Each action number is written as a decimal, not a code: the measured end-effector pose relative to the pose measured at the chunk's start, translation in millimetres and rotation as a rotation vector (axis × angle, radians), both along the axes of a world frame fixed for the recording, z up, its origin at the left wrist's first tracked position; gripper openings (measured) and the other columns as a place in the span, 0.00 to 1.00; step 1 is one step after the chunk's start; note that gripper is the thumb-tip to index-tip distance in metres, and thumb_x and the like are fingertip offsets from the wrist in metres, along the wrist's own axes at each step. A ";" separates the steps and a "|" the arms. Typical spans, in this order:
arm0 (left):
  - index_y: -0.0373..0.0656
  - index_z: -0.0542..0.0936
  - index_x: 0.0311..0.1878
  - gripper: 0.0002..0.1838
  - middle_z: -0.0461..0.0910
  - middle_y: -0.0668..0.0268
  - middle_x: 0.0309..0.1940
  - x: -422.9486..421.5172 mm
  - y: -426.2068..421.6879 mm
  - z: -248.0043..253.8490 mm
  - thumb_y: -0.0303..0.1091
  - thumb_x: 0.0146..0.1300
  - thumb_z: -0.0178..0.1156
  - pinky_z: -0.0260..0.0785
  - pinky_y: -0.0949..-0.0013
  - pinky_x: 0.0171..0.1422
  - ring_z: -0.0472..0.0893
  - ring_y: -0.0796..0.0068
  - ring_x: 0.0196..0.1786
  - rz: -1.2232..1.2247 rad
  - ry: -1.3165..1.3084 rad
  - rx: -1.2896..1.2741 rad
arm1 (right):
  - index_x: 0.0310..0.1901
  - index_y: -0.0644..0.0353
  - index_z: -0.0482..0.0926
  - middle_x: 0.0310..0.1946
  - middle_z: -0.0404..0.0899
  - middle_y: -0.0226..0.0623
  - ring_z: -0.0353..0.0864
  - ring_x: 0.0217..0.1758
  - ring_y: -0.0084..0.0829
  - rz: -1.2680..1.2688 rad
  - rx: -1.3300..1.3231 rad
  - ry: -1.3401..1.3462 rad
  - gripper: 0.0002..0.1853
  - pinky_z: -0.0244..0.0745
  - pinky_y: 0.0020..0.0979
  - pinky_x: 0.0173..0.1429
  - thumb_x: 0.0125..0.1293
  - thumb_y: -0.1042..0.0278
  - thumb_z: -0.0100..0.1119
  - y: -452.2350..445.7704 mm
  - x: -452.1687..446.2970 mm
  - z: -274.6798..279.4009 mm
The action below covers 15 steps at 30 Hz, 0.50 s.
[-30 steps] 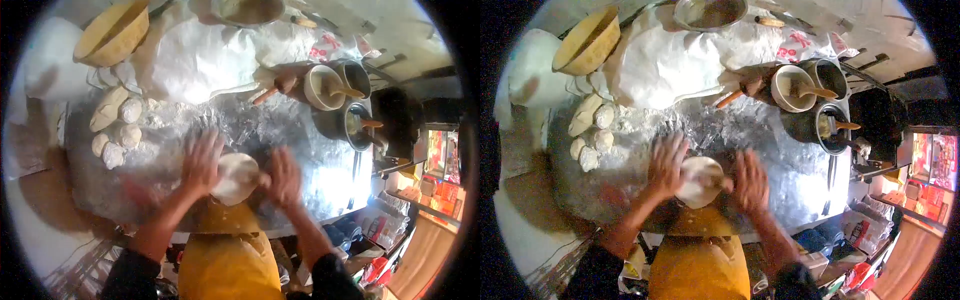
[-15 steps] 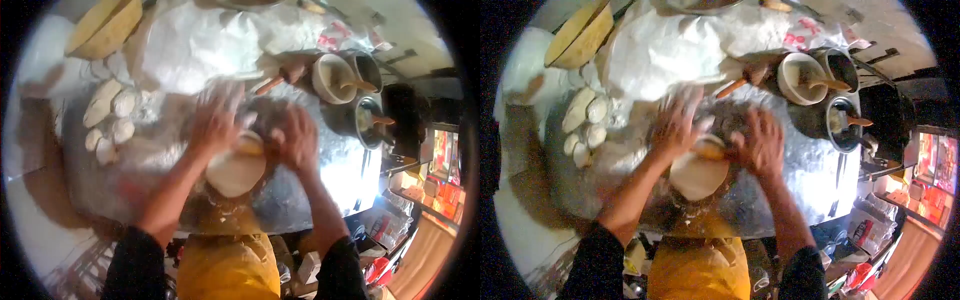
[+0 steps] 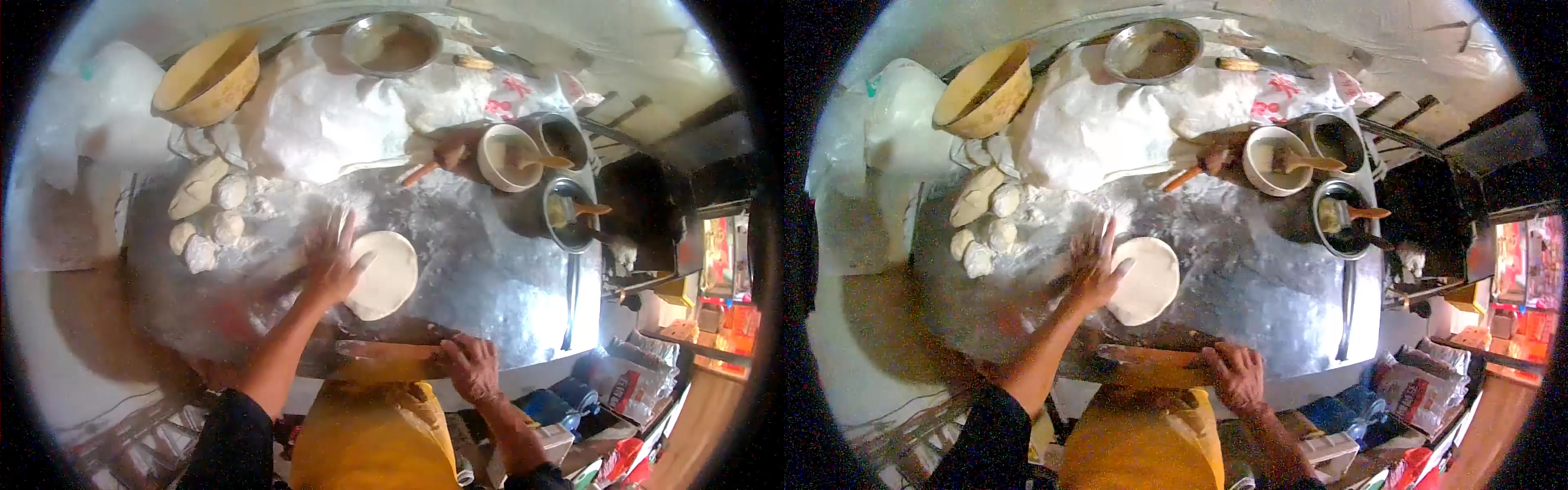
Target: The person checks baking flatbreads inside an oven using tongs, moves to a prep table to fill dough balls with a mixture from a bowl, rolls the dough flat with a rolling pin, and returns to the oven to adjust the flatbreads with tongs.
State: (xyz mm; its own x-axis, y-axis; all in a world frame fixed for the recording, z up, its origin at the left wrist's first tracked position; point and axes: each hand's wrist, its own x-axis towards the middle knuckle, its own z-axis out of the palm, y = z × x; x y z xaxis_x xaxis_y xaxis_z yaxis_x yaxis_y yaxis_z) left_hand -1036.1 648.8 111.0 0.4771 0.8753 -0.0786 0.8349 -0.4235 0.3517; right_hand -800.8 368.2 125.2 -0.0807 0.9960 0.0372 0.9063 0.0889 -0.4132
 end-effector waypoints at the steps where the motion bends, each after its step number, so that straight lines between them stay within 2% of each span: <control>1: 0.50 0.52 0.84 0.44 0.52 0.50 0.83 15.4 0.1 -2.1 0.50 0.71 0.62 0.44 0.40 0.84 0.55 0.46 0.83 -0.005 -0.012 -0.005 | 0.65 0.47 0.78 0.60 0.78 0.37 0.78 0.58 0.46 -0.009 -0.026 -0.018 0.27 0.69 0.50 0.62 0.62 0.61 0.67 -7.0 -2.3 9.2; 3: 0.52 0.63 0.80 0.40 0.63 0.52 0.79 31.6 4.0 -2.4 0.45 0.67 0.66 0.49 0.39 0.81 0.64 0.46 0.78 -0.125 -0.064 0.110 | 0.66 0.47 0.77 0.61 0.77 0.37 0.77 0.60 0.45 -0.022 -0.039 -0.030 0.28 0.69 0.51 0.63 0.63 0.61 0.66 -6.8 -10.3 21.1; 4: 0.52 0.63 0.80 0.40 0.63 0.52 0.79 32.6 4.9 -0.7 0.45 0.67 0.66 0.49 0.39 0.81 0.64 0.46 0.78 -0.131 -0.063 0.118 | 0.67 0.47 0.77 0.63 0.76 0.38 0.76 0.62 0.45 0.005 -0.010 0.019 0.29 0.69 0.51 0.64 0.63 0.61 0.66 -5.7 -12.4 20.7; 6: 0.50 0.74 0.73 0.32 0.71 0.50 0.73 32.0 4.9 1.1 0.45 0.67 0.66 0.52 0.41 0.80 0.69 0.49 0.74 -0.220 0.068 -0.003 | 0.68 0.47 0.76 0.65 0.75 0.38 0.76 0.64 0.45 0.017 0.022 0.067 0.29 0.68 0.52 0.65 0.63 0.61 0.65 -1.0 -15.7 17.5; 7: 0.47 0.80 0.66 0.26 0.78 0.50 0.66 34.0 10.9 8.8 0.42 0.66 0.67 0.56 0.48 0.79 0.74 0.50 0.71 -0.213 0.053 -0.091 | 0.68 0.46 0.77 0.66 0.75 0.38 0.75 0.65 0.45 0.034 -0.011 0.075 0.29 0.68 0.52 0.66 0.63 0.60 0.65 10.0 -15.2 13.4; 8: 0.45 0.83 0.61 0.21 0.82 0.50 0.60 29.4 19.8 9.7 0.38 0.65 0.67 0.61 0.50 0.76 0.76 0.52 0.69 -0.263 0.060 -0.159 | 0.68 0.46 0.77 0.66 0.75 0.38 0.75 0.65 0.45 0.050 -0.048 0.087 0.29 0.69 0.52 0.66 0.63 0.59 0.65 18.7 -15.7 10.7; 10: 0.42 0.83 0.60 0.19 0.84 0.51 0.56 27.4 28.8 11.5 0.33 0.66 0.64 0.69 0.51 0.70 0.80 0.52 0.64 -0.077 -0.087 -0.227 | 0.67 0.46 0.77 0.67 0.74 0.37 0.75 0.66 0.45 0.098 -0.039 0.012 0.28 0.69 0.51 0.68 0.64 0.57 0.64 34.8 -14.5 10.5; 12: 0.38 0.82 0.58 0.17 0.85 0.49 0.52 25.2 34.6 29.1 0.31 0.68 0.61 0.74 0.52 0.64 0.83 0.53 0.58 -0.067 -0.299 -0.164 | 0.67 0.47 0.77 0.68 0.73 0.36 0.74 0.66 0.45 0.195 0.028 0.100 0.27 0.69 0.51 0.68 0.66 0.57 0.62 50.1 -11.8 17.1; 13: 0.36 0.81 0.57 0.16 0.85 0.48 0.51 30.1 36.7 41.4 0.31 0.69 0.59 0.75 0.57 0.61 0.85 0.52 0.53 -0.019 -0.391 -0.207 | 0.67 0.47 0.76 0.69 0.72 0.36 0.73 0.66 0.45 0.133 -0.013 0.075 0.26 0.69 0.51 0.67 0.66 0.59 0.61 53.9 -10.7 -4.9; 14: 0.36 0.81 0.57 0.15 0.85 0.46 0.50 34.7 39.0 50.7 0.30 0.70 0.58 0.76 0.58 0.60 0.85 0.54 0.53 -0.017 -0.440 -0.199 | 0.67 0.47 0.76 0.69 0.72 0.36 0.73 0.66 0.45 0.135 -0.014 0.076 0.26 0.69 0.51 0.67 0.66 0.59 0.61 67.9 -9.0 -9.4; 15: 0.36 0.81 0.57 0.15 0.85 0.46 0.50 41.0 40.0 54.3 0.31 0.71 0.57 0.76 0.57 0.59 0.85 0.53 0.52 -0.058 -0.424 -0.189 | 0.67 0.47 0.77 0.68 0.72 0.37 0.73 0.66 0.45 -0.029 -0.035 0.059 0.26 0.70 0.51 0.66 0.66 0.59 0.62 88.4 -8.2 -10.5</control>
State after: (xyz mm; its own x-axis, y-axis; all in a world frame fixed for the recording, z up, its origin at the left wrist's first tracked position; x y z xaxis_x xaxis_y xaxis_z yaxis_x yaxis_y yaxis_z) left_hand -995.1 688.8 165.3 0.5489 0.8356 -0.0221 0.5781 -0.3604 0.7320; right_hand -809.0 456.6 114.7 -0.0503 0.9987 0.0058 0.8824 0.0472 -0.4681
